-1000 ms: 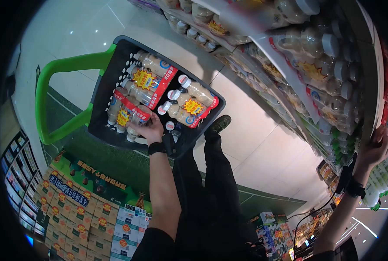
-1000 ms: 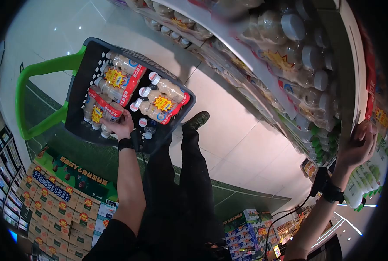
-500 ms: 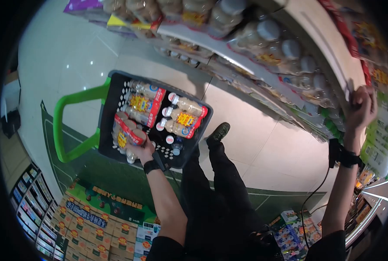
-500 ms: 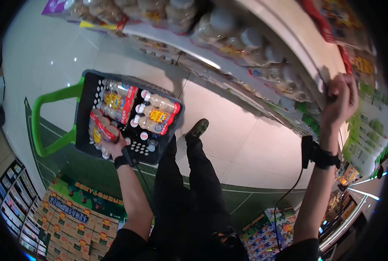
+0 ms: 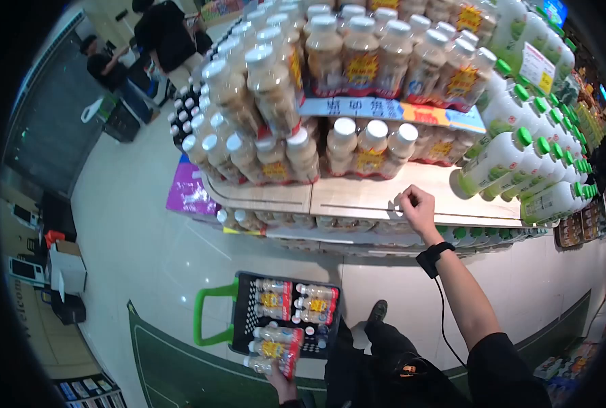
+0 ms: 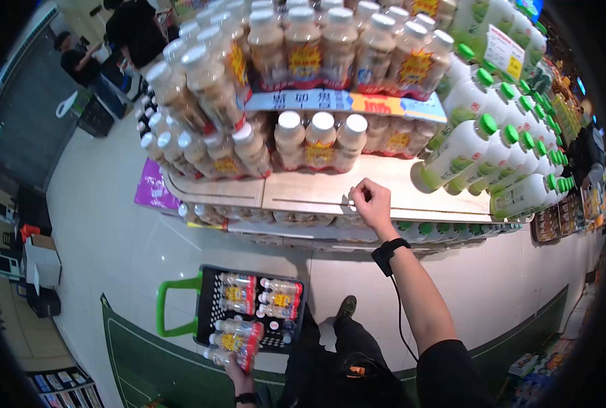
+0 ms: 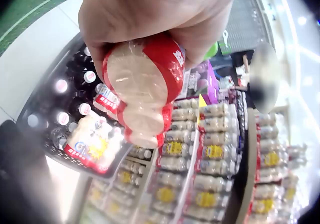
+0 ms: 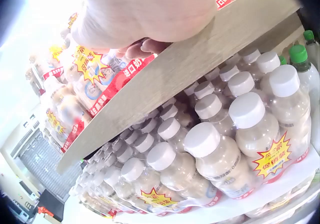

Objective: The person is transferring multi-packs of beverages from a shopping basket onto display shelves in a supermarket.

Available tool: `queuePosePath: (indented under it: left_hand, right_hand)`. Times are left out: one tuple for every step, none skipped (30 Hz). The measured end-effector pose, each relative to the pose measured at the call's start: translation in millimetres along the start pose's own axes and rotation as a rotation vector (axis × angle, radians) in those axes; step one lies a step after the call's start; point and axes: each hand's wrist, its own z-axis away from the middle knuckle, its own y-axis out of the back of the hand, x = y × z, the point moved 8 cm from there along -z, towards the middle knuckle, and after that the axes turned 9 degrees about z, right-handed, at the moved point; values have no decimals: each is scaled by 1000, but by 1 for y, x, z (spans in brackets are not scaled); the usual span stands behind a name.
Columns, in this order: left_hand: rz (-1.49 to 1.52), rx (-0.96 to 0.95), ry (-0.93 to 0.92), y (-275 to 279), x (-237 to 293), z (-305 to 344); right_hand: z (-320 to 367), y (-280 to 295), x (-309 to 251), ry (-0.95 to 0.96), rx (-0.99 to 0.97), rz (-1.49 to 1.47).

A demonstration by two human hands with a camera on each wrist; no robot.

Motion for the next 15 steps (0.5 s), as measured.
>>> queuePosePath:
  left_hand:
    - [-27, -95, -37, -33, 18, 26]
    - [-79, -140, -69, -54, 30, 41]
    - [-130, -185, -102, -74, 39, 50]
    - [-225, -243, -140, -94, 41, 61]
    - [-319, -302, -180, -117, 51, 67]
    - [-397, -318, -179, -152, 68, 81]
    - [-459, -412, -187, -185, 82, 88]
    - [-523, -502, -251, -220, 89, 101]
    - [-587, -590, -318, -254, 88, 118]
    - [-610, -680, -372, -285, 92, 127]
    - [-632, -769, -426, -319, 92, 139]
    - [-631, -798, -384, -357, 90, 162]
    - [-649, -812, -400, -390, 93, 171]
    - [-672, -934, -411, -424, 86, 186]
    - [-693, -1057, -420, -457, 80, 199]
  right_hand:
    - [-2, 2, 3, -18, -8, -25]
    - [-3, 6, 4, -28, -21, -35]
    - [-5, 9, -3, -37, -34, -45]
    - [-6, 12, -7, -43, -71, -65]
    - [-4, 14, -7, -46, -51, -89]
    - [-1, 19, -9, -43, -20, -78]
    - [0, 14, -3, -37, -37, -72]
    - [1, 17, -6, -36, -60, -111]
    - [-1, 24, -6, -74, -139, -152]
    - [1, 19, -7, -71, -225, -186]
    - [7, 20, -11, -121, -377, -268]
    - [11, 31, -25, -142, -552, -353]
    - [24, 36, -28, -130, -716, -405]
    - [36, 58, -47, 12, -748, -534]
    - [37, 75, -47, 116, -738, -396]
